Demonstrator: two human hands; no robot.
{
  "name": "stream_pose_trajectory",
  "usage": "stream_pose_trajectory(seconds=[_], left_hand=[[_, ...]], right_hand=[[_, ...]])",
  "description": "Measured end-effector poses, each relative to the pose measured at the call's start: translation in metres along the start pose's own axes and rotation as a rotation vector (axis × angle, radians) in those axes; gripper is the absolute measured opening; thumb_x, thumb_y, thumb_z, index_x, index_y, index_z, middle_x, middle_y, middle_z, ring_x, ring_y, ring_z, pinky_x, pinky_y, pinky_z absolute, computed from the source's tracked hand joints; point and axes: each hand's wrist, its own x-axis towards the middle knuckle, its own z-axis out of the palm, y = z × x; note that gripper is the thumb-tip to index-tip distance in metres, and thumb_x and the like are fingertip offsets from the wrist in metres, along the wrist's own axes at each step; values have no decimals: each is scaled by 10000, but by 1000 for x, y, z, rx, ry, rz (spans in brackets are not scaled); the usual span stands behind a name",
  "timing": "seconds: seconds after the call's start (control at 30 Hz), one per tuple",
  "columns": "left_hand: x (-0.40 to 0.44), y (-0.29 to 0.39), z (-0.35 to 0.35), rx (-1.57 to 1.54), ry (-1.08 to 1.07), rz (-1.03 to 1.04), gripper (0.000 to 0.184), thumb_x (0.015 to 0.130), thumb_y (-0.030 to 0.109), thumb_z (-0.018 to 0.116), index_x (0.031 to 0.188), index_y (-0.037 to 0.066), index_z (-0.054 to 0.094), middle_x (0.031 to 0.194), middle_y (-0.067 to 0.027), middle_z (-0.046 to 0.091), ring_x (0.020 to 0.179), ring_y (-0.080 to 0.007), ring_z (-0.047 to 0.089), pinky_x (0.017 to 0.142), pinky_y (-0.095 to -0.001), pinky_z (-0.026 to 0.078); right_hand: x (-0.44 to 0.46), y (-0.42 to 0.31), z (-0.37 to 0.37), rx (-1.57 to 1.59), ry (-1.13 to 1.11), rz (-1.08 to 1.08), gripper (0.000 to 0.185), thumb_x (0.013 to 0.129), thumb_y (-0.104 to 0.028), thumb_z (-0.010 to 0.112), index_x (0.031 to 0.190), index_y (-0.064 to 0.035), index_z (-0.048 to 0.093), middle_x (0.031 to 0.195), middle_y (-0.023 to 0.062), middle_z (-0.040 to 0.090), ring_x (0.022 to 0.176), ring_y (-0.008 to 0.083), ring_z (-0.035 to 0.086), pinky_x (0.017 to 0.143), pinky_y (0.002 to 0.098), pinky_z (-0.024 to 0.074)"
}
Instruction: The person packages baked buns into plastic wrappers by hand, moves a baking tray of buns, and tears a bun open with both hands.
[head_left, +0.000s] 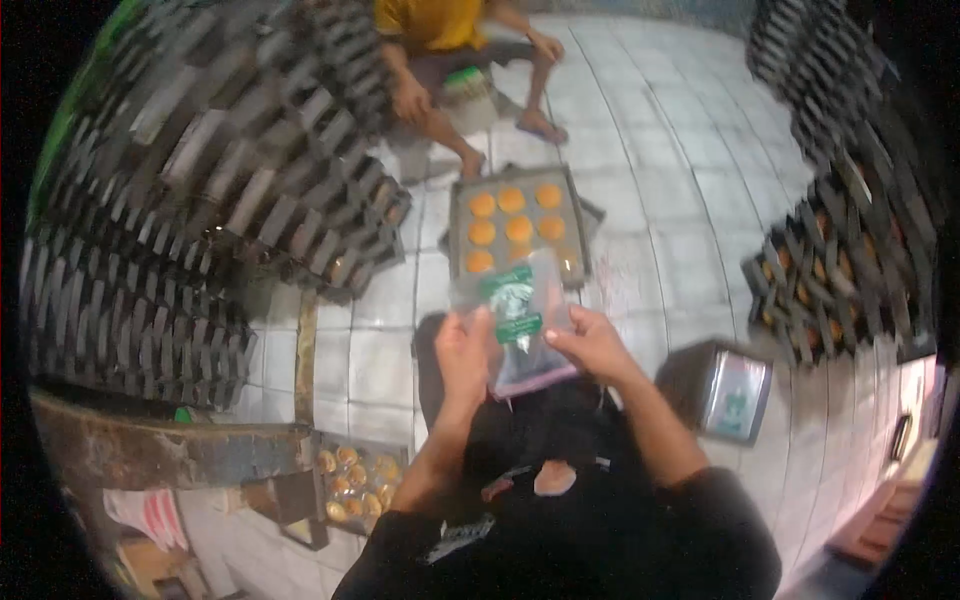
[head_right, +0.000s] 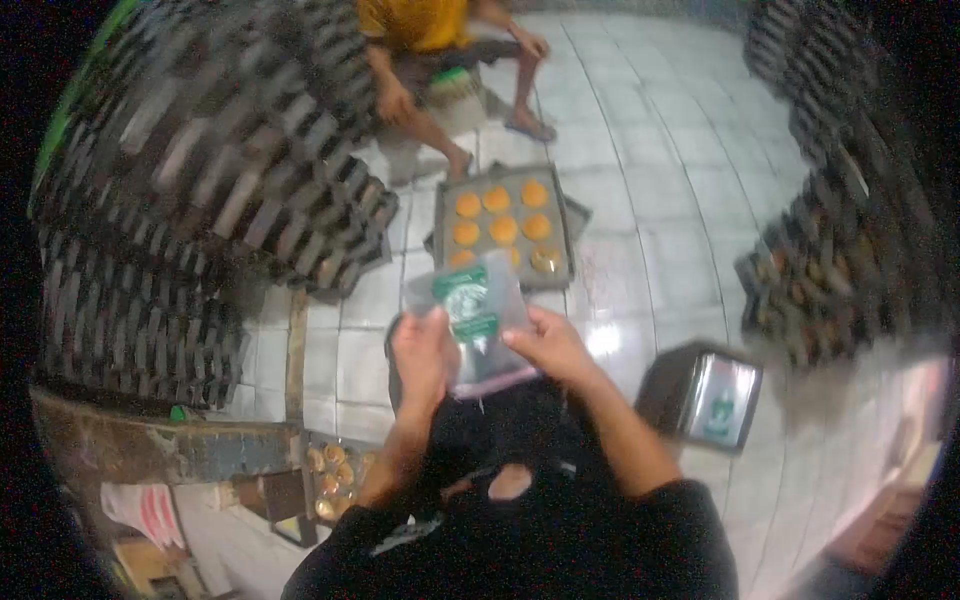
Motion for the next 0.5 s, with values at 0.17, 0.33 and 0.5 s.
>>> stream_pose_trajectory(seconds=[0.17, 0.33, 0.5], left_hand=[[7, -3, -38, 194, 24, 129, 456, 985, 175, 662, 1380, -2, 521, 1246, -151, 653, 1134, -207, 616, 963, -335, 479], [-9, -36, -101, 1063, 50, 629, 355, 917, 168, 710, 1230, 19, 637, 1226, -187, 672, 1153, -352, 625, 1038, -446, 444], [-10, -34, -111, 957, 126, 619, 241, 892, 188, 713, 1083, 41, 696, 1147, -158, 694, 1148, -352, 618, 1087, -499, 403]], right_hand=[[118, -22, 0, -11, 237, -252, 275, 930, -171, 711, 1133, 9, 672, 958, 44, 694, 773, 97, 607, 639, 275, 485], [268, -45, -40, 451, 245, -190, 141, 934, -80, 652, 1059, -16, 638, 935, 40, 657, 778, 159, 607, 624, 330, 482], [319, -47, -29, 342, 278, -173, 95, 969, -111, 639, 1031, -66, 583, 897, 35, 617, 701, 150, 592, 526, 304, 450]])
